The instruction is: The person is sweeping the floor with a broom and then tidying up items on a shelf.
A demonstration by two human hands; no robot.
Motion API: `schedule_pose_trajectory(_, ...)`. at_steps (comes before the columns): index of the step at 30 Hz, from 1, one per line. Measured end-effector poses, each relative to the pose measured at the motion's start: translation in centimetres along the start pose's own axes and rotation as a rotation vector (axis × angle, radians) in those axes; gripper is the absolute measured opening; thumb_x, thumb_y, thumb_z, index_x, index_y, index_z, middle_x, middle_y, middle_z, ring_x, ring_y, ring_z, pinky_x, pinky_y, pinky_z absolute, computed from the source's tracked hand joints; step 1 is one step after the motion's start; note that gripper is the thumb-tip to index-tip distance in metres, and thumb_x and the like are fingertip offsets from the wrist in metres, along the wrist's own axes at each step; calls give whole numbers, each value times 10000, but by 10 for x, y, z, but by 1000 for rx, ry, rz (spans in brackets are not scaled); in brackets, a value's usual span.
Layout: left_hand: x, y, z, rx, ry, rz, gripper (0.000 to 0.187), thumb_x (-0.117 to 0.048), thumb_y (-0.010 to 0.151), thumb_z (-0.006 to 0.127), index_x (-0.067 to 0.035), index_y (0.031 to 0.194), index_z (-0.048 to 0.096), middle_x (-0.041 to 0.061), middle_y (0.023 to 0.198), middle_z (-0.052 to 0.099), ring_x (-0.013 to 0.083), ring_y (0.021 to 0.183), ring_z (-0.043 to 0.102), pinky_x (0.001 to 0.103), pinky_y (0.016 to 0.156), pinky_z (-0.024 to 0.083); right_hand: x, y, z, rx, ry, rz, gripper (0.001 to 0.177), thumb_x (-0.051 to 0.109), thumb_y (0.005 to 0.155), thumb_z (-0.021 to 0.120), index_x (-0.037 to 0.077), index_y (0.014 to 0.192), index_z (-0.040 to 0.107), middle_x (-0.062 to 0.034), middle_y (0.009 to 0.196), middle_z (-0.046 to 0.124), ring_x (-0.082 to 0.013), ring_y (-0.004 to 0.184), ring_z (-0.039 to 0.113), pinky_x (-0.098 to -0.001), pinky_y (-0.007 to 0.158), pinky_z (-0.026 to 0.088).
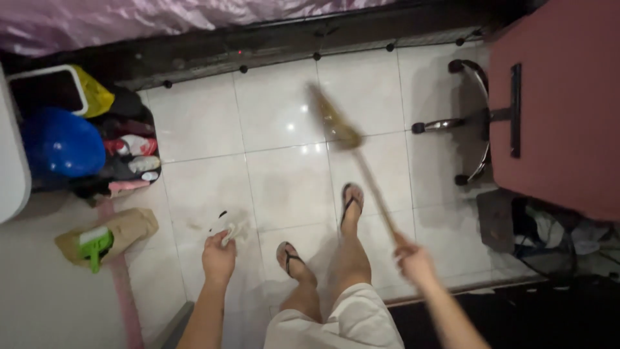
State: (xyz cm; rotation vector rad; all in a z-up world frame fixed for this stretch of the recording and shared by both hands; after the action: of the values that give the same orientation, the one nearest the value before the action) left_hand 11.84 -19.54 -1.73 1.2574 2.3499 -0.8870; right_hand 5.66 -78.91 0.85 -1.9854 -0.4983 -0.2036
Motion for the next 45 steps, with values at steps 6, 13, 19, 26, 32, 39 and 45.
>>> schedule_pose_trajectory(6, -100, 75, 58, -98, -120, -24, 283, -174, 870, 695, -66, 1126, 747, 186, 1041, 676, 316, 842, 675, 420, 778, 545, 52, 119, -79, -26, 58, 21, 213, 175, 993, 561, 32, 861, 650, -26, 557, 493, -144, 417, 416, -333, 366, 295)
schedule_pose_trajectory(13, -245, 197, 158, -23, -352, -160, 282, -169, 937, 604, 0, 1149, 679, 74, 769, 669, 221, 650, 630, 371, 612, 512, 98, 103, -83, 277, 161, 163, 234, 137, 947, 588, 47, 1144, 678, -4, 619, 541, -125, 456, 443, -300, 397, 331)
schedule_pose_trajectory(19, -342, 298, 238, -209, -342, 184, 220, 10, 845, 666, 19, 1064, 695, 142, 1055, 673, 260, 958, 653, 336, 835, 521, 12, 150, -98, 307, 280, 139, 549, 134, 952, 619, 117, 1495, 546, 1, 671, 543, -119, 505, 456, -287, 448, 385)
schedule_pose_trajectory(26, -409, 404, 349, 159, -470, -57, 298, -17, 898, 532, -31, 1163, 668, 111, 1024, 717, 228, 849, 675, 342, 739, 549, -55, 190, -122, -37, 383, 233, 546, 217, 960, 670, 144, 1491, 569, -34, 729, 569, -126, 500, 420, -303, 463, 371)
schedule_pose_trajectory(32, -395, 492, 425, 106, -534, -93, 508, -234, 939, 747, -41, 1347, 512, 137, 1092, 725, 236, 926, 682, 363, 803, 553, -36, 217, -155, -309, 316, 41, 519, 172, 968, 614, 63, 1471, 547, -41, 820, 659, -73, 585, 529, -232, 549, 455)
schedule_pose_trajectory(39, -361, 536, 462, 76, -718, -179, 584, -355, 911, 832, -138, 1382, 564, 31, 1241, 725, 210, 1072, 660, 392, 856, 538, 11, 347, -142, -183, 402, 78, 372, -31, 801, 521, -83, 1128, 691, -38, 689, 630, -150, 536, 536, -306, 453, 430)
schedule_pose_trajectory(45, -418, 490, 424, 164, -772, -305, 402, -343, 913, 768, -173, 1223, 577, -28, 1129, 689, 173, 936, 622, 377, 661, 449, -30, 238, -44, 86, 91, 288, 528, 104, 950, 652, 119, 1474, 592, -175, 949, 736, -202, 714, 572, -348, 663, 522)
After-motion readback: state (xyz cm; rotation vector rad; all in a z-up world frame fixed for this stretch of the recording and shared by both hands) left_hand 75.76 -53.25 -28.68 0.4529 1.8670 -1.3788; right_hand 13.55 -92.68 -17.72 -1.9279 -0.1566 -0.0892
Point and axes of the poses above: each hand's wrist, its own y-axis towards the middle knuckle, its own z-axis out of the palm, x = y × z, the point moved 10 cm from there along y, towards the middle knuckle
